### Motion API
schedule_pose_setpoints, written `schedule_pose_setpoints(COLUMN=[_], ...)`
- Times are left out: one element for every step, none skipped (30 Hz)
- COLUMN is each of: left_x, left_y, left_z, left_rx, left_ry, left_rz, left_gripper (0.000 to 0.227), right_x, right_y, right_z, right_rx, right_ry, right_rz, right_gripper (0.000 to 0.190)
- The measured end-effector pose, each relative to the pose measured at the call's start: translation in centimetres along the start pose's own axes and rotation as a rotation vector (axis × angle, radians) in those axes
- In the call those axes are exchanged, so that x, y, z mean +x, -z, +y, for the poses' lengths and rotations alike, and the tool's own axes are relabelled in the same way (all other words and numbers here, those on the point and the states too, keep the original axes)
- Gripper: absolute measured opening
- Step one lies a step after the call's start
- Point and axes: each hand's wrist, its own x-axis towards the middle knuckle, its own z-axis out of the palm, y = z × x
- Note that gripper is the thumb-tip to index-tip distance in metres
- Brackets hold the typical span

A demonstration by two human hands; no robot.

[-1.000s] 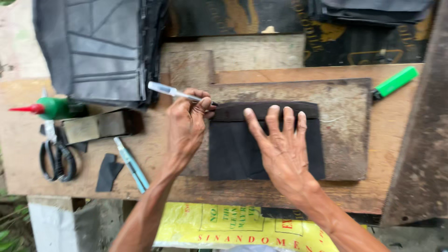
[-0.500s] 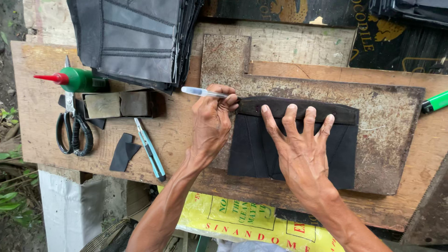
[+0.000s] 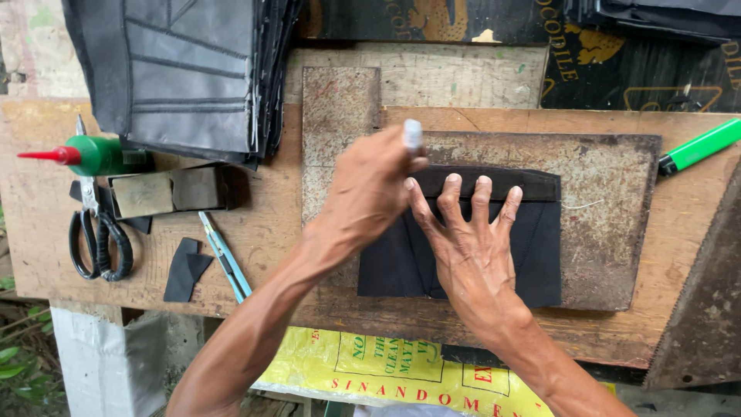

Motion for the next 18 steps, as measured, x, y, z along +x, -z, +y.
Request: schedule_pose_setpoints(left_x=[-0.5, -0.8, -0.8, -0.7, -0.3, 0.3, 1.2, 2.0, 2.7, 3.5, 4.1, 4.3, 4.4, 4.4, 4.1, 3.7, 3.6, 3.5], left_y=[0.7, 0.9, 0.7, 0.2, -0.7, -1.7, -3.1, -4.2, -5.0, -5.6, -5.8, -5.8, -5.8, -5.8, -5.7, -5.4, -5.1, -5.1], left_z=[-0.4, -0.6, -0.6, -0.4, -0.1, 0.5, 1.2, 1.7, 2.0, 2.4, 2.5, 2.7, 2.8, 2.8, 2.8, 2.5, 2.2, 2.0], left_rx=[0.005, 0.009, 0.046, 0.083, 0.118, 0.092, 0.066, 0.04, -0.146, -0.331, -0.512, -0.539, -0.57, -0.598, -0.597, -0.596, -0.591, -0.597], left_ry=[0.02, 0.04, 0.022, 0.004, -0.013, -0.06, -0.108, -0.155, -0.159, -0.163, -0.175, -0.037, 0.098, 0.232, 0.21, 0.187, 0.164, 0.172], left_rz=[0.004, 0.007, -0.004, -0.016, -0.023, -0.014, -0.005, 0.004, 0.005, 0.005, 0.003, -0.038, -0.096, -0.157, -0.118, -0.079, -0.033, -0.043], left_gripper=[0.008, 0.008, 0.01, 0.012, 0.014, 0.013, 0.014, 0.015, 0.015, 0.016, 0.017, 0.013, 0.009, 0.006, 0.007, 0.007, 0.008, 0.007], right_x=[0.0, 0.0, -0.1, -0.2, -0.2, -0.1, -0.1, 0.0, 0.0, 0.1, 0.3, 0.5, 0.4, 0.3, 0.1, -0.1, -0.1, -0.1], right_y=[0.0, 0.0, 0.0, 0.0, 0.0, 0.0, -0.1, -0.2, -0.2, -0.2, -0.2, -0.2, -0.2, -0.3, -0.3, -0.4, -0.4, -0.3], right_z=[-0.1, -0.3, -0.3, -0.3, -0.2, -0.1, 0.0, 0.1, 0.0, 0.0, 0.0, 0.1, 0.1, 0.2, 0.2, 0.1, 0.1, 0.1], right_rx=[-0.011, -0.022, -0.021, -0.02, -0.023, -0.007, 0.008, 0.024, 0.02, 0.016, 0.013, 0.009, 0.008, 0.007, 0.014, 0.021, 0.026, 0.025], right_ry=[-0.01, -0.02, -0.018, -0.016, -0.011, -0.002, 0.005, 0.013, 0.01, 0.008, 0.001, 0.018, 0.02, 0.022, 0.014, 0.006, 0.003, -0.001], right_rz=[0.011, 0.023, 0.019, 0.015, 0.013, -0.03, -0.072, -0.114, -0.121, -0.129, -0.128, -0.108, -0.096, -0.084, -0.088, -0.092, -0.091, -0.081], right_gripper=[0.077, 0.08, 0.079, 0.077, 0.076, 0.068, 0.061, 0.053, 0.056, 0.059, 0.062, 0.062, 0.063, 0.064, 0.064, 0.064, 0.065, 0.066])
